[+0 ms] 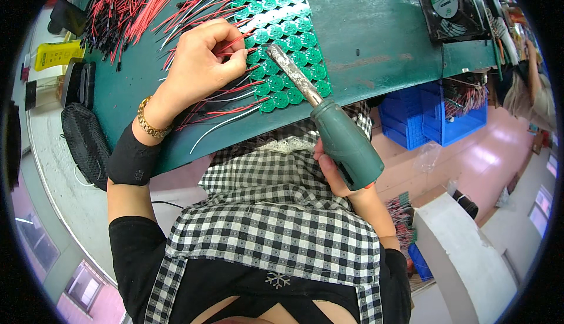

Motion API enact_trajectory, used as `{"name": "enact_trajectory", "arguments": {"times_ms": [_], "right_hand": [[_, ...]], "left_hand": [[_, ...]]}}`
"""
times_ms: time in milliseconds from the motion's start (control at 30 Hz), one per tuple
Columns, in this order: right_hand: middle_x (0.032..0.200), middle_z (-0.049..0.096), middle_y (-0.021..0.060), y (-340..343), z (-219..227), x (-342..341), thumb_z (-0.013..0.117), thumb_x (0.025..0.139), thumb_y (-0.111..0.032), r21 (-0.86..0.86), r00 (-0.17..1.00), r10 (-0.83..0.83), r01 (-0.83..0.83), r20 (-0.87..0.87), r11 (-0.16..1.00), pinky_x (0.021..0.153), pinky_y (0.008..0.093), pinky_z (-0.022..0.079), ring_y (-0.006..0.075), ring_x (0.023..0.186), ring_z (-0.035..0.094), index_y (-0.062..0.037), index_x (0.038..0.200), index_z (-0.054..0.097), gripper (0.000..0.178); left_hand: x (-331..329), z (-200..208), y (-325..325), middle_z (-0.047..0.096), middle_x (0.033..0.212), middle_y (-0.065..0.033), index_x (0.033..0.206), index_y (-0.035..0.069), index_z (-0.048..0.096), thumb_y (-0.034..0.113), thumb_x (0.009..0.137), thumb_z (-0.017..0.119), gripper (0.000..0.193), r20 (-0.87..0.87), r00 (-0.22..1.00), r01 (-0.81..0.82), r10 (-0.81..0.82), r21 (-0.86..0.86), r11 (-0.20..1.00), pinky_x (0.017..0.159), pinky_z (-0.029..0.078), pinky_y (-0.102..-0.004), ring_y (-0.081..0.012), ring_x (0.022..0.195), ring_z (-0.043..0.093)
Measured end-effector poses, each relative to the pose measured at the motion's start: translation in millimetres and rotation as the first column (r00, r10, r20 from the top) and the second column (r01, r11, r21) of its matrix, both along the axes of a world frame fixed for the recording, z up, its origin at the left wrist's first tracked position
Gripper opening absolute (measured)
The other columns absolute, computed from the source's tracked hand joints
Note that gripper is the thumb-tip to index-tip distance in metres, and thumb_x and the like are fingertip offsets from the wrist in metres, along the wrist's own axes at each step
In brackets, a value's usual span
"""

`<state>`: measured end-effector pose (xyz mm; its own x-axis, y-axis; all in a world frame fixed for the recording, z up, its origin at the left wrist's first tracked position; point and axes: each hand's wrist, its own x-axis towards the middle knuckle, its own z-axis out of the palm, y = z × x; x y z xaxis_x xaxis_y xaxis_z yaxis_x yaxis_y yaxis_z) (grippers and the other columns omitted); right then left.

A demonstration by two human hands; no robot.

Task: The person picks wires from piles on the workbench and solders each wire onto an electronic circuit board panel using a soldering iron.

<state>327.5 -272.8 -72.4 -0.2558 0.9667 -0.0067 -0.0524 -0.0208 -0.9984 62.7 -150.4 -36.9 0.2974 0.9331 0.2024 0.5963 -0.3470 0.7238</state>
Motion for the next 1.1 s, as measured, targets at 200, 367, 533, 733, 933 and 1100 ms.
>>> {"name": "enact_trajectory", "arguments": {"times_ms": [200,367,533,733,933,1100], "right_hand": [[0.078,0.062,0.0088,6,-4,1,0.058,0.077,0.001,0.107,0.995,0.025,-0.035,0.097,0.994,0.063,0.0281,0.051,0.0167,0.067,0.061,0.0036,0.102,0.058,0.024],[0.078,0.062,0.0095,6,-7,-4,0.06,0.076,0.0,0.19,0.99,0.022,-0.048,0.137,0.981,0.063,0.0282,0.051,0.0173,0.066,0.062,0.0038,0.103,0.059,0.027],[0.089,0.059,0.0082,-8,-11,-3,0.06,0.081,-0.01,-0.022,0.999,-0.034,0.033,-0.031,0.999,0.067,0.0279,0.048,0.0147,0.072,0.058,0.0014,0.115,0.052,0.037],[0.092,0.057,0.008,-12,-10,1,0.059,0.083,-0.014,-0.054,0.997,-0.033,0.029,-0.071,0.998,0.07,0.0287,0.047,0.0134,0.074,0.056,0.0004,0.118,0.049,0.039],[0.093,0.058,0.0085,-17,-9,11,0.06,0.083,-0.017,0.017,0.999,0.029,-0.029,0.018,0.999,0.07,0.0284,0.048,0.0136,0.074,0.056,0.0006,0.117,0.05,0.04],[0.094,0.06,0.0094,-20,0,20,0.06,0.082,-0.016,-0.012,0.996,0.066,-0.065,0.058,0.998,0.069,0.0278,0.049,0.0141,0.076,0.059,0.0021,0.114,0.052,0.037]], "left_hand": [[-1,-2,0,0.053,0.068,-0.0034,0.074,0.0,0.058,0.004,0.069,0.064,0.009,-0.001,1.0,0.003,-0.003,0.008,1.0,0.052,0.042,-0.0229,-0.009,0.057,0.049],[-2,-5,2,0.054,0.068,-0.004,0.073,0.0,0.058,0.005,0.068,0.064,0.009,-0.014,1.0,0.008,-0.007,0.022,1.0,0.053,0.042,-0.0239,-0.0102,0.057,0.05],[-3,-4,-1,0.054,0.068,-0.0041,0.073,0.0,0.059,0.006,0.068,0.064,0.009,-0.006,1.0,0.012,-0.012,0.03,0.999,0.053,0.042,-0.0241,-0.0103,0.057,0.05],[-5,-5,-3,0.054,0.067,-0.0038,0.073,0.0,0.059,0.006,0.069,0.064,0.009,0.006,1.0,0.008,-0.008,0.006,1.0,0.053,0.043,-0.0237,-0.0097,0.058,0.05],[-4,-5,-3,0.054,0.067,-0.0037,0.073,-0.001,0.059,0.006,0.069,0.064,0.009,0.015,1.0,0.006,-0.005,-0.014,1.0,0.054,0.043,-0.0233,-0.0092,0.058,0.051],[-3,-3,0,0.054,0.068,-0.004,0.073,-0.001,0.059,0.006,0.069,0.064,0.009,0.019,1.0,0.009,-0.009,-0.012,1.0,0.054,0.043,-0.0233,-0.0093,0.058,0.051]]}}
